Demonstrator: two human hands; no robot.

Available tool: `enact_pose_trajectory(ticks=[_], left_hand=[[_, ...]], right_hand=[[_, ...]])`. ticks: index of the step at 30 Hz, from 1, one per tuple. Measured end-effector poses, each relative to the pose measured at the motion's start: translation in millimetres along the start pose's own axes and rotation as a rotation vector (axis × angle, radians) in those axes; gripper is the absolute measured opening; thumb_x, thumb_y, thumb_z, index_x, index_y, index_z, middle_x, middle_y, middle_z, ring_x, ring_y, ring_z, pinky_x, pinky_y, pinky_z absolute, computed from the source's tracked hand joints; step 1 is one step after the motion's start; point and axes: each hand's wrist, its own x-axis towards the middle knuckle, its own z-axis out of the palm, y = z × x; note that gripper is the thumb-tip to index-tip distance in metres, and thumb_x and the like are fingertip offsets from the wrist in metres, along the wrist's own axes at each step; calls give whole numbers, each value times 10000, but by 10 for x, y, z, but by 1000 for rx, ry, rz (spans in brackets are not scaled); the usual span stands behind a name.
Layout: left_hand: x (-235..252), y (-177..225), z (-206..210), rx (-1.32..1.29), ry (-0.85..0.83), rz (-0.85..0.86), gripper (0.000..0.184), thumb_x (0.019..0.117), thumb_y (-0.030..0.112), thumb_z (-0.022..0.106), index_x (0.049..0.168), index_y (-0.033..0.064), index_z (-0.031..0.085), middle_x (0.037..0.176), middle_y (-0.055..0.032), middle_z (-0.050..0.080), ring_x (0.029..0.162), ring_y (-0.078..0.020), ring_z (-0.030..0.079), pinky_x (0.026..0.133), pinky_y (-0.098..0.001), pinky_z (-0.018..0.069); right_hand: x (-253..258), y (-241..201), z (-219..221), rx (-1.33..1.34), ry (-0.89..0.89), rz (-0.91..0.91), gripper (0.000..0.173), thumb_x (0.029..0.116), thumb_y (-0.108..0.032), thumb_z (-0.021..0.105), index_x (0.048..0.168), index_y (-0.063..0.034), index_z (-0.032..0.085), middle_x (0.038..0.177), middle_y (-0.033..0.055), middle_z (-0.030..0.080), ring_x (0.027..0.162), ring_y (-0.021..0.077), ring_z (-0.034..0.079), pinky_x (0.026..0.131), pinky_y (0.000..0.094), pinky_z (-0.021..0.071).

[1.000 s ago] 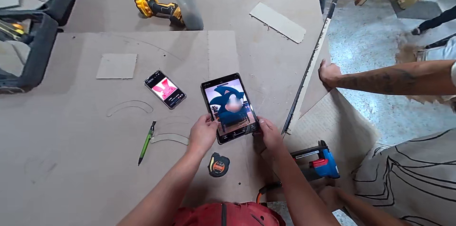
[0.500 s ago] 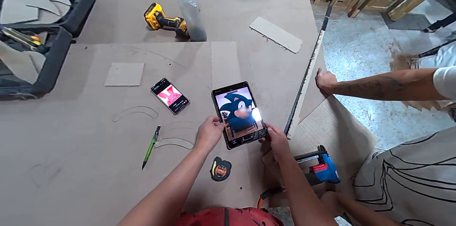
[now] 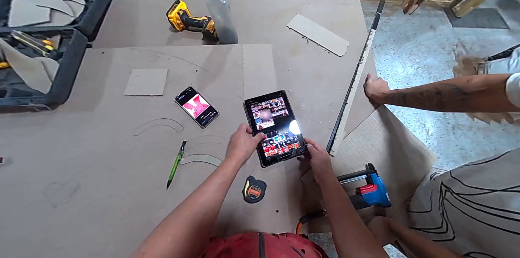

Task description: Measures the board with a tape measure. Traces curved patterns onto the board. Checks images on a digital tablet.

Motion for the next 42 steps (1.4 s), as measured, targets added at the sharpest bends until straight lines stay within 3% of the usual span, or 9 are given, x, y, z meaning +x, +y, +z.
enact_pose_trajectory(ticks=[5, 9, 16, 19, 22, 25, 28, 33, 42], left_hand=[[-23, 9, 30, 22, 3, 3, 494, 913, 436, 765, 1202, 67, 610, 904, -133, 679, 871, -319, 677, 799, -575, 555], [-38, 8, 22, 22, -5, 10, 518, 905, 447, 771, 1206, 59, 604, 937, -154, 676, 891, -340, 674, 804, -597, 550], [-22, 9, -4, 14, 8, 16, 476, 908, 431, 773, 1174, 70, 613, 880, -116, 665, 839, -302, 666, 769, -564, 553], [-78, 21, -24, -88, 14, -16, 508, 917, 427, 765, 1267, 87, 621, 1004, -96, 706, 949, -277, 684, 857, -562, 553], [-219, 64, -3, -289, 14, -93, 514, 948, 350, 732, 1356, 70, 596, 1231, -141, 689, 1136, -297, 665, 973, -576, 527], [-304, 84, 22, -609, 2, -166, 435, 1003, 234, 663, 1371, 24, 566, 1266, -171, 663, 1107, -280, 685, 951, -498, 577], [-282, 88, -33, -917, -78, -219, 405, 1058, 183, 545, 1405, -22, 505, 1271, -214, 641, 1100, -294, 681, 926, -467, 576], [-179, 127, -63, -1051, -250, -149, 403, 1096, 258, 463, 1352, -41, 549, 1177, -212, 702, 1061, -315, 712, 921, -465, 591], [-475, -406, -458, -850, -469, 168, 555, 1123, 361, 234, 1385, -42, 512, 1196, -198, 721, 1080, -319, 721, 953, -487, 588]], right_hand=[[66, 39, -9, -228, 34, -56, 317, 1094, -275, 494, 1301, -128, 684, 1122, 77, 739, 1001, 185, 714, 894, 433, 591], [154, -150, 103, -540, 143, -49, 373, 960, -512, 672, 1079, -163, 726, 908, 30, 725, 872, 206, 687, 792, 516, 549], [154, -259, 319, -883, 212, -29, 650, 782, -691, 734, 1149, -162, 639, 843, 74, 704, 800, 279, 704, 683, 540, 561], [210, -162, 207, -648, 156, -104, 618, 886, -644, 688, 1255, -149, 650, 952, 53, 733, 872, 237, 706, 777, 532, 577], [299, -46, 62, -406, 12, -99, 570, 1069, -586, 383, 1265, -152, 697, 1149, 75, 736, 1096, 216, 686, 965, 539, 539], [355, -16, 64, -205, -41, -64, 606, 1101, -540, 291, 1293, -105, 667, 1202, 102, 713, 1139, 211, 667, 996, 502, 534], [252, -63, 125, 12, -29, -80, 571, 1102, -541, 303, 1335, -128, 621, 1202, 111, 705, 1086, 224, 684, 926, 483, 567], [276, -197, -46, 173, 117, -188, 453, 1116, -399, 386, 1087, -64, 690, 969, 109, 722, 906, 211, 697, 825, 444, 586], [217, -914, -1447, 513, 340, -373, 461, 1122, -407, 358, 1214, -44, 627, 1015, 118, 718, 910, 214, 704, 793, 435, 602]])
